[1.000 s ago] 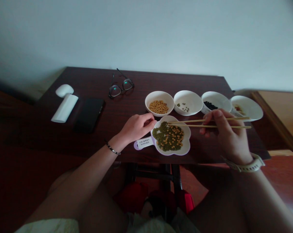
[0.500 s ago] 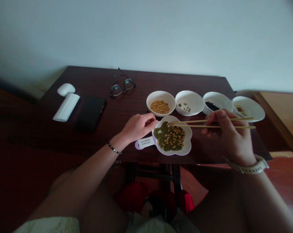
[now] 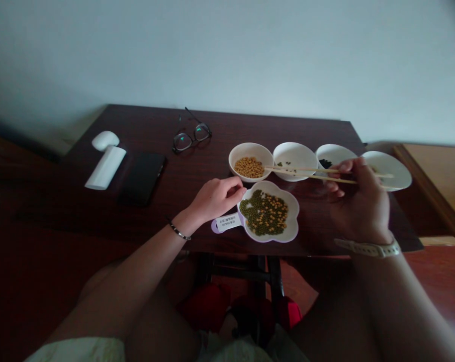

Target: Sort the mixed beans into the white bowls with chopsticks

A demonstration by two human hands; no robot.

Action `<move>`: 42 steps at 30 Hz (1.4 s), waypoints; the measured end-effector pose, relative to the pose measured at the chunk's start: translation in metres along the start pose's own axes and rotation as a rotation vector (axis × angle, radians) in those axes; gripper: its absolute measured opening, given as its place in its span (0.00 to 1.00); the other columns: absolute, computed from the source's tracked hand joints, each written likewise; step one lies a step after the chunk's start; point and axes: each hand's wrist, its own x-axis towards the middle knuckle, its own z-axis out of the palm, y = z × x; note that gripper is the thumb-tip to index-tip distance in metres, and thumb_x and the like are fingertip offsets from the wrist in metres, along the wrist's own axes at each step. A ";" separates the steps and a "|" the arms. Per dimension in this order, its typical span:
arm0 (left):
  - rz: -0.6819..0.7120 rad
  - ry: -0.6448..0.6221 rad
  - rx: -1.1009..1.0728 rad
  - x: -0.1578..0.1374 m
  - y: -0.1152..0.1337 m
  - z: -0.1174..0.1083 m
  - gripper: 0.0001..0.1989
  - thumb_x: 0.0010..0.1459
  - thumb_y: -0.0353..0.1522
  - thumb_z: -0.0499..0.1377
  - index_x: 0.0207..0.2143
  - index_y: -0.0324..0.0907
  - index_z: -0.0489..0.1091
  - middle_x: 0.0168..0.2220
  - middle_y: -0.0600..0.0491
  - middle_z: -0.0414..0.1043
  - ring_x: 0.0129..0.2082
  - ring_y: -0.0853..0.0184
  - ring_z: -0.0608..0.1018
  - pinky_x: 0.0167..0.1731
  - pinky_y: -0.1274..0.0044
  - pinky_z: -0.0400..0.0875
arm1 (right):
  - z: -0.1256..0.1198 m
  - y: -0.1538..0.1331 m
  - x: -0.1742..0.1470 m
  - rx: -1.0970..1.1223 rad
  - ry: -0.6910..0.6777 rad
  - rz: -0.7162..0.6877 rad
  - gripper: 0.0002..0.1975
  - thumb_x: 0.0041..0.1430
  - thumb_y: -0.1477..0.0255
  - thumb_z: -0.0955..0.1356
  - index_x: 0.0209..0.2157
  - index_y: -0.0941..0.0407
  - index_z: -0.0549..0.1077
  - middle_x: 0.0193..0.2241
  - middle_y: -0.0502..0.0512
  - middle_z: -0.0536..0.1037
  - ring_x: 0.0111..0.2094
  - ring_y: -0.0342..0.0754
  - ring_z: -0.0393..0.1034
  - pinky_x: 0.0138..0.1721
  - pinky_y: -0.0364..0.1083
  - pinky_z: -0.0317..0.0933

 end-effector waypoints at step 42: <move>0.016 -0.011 0.010 0.001 -0.005 0.002 0.13 0.73 0.39 0.59 0.37 0.42 0.77 0.24 0.58 0.71 0.23 0.71 0.69 0.27 0.75 0.56 | -0.014 -0.005 -0.014 -0.443 -0.078 -0.126 0.27 0.75 0.50 0.68 0.28 0.55 0.79 0.27 0.53 0.78 0.20 0.42 0.72 0.16 0.42 0.61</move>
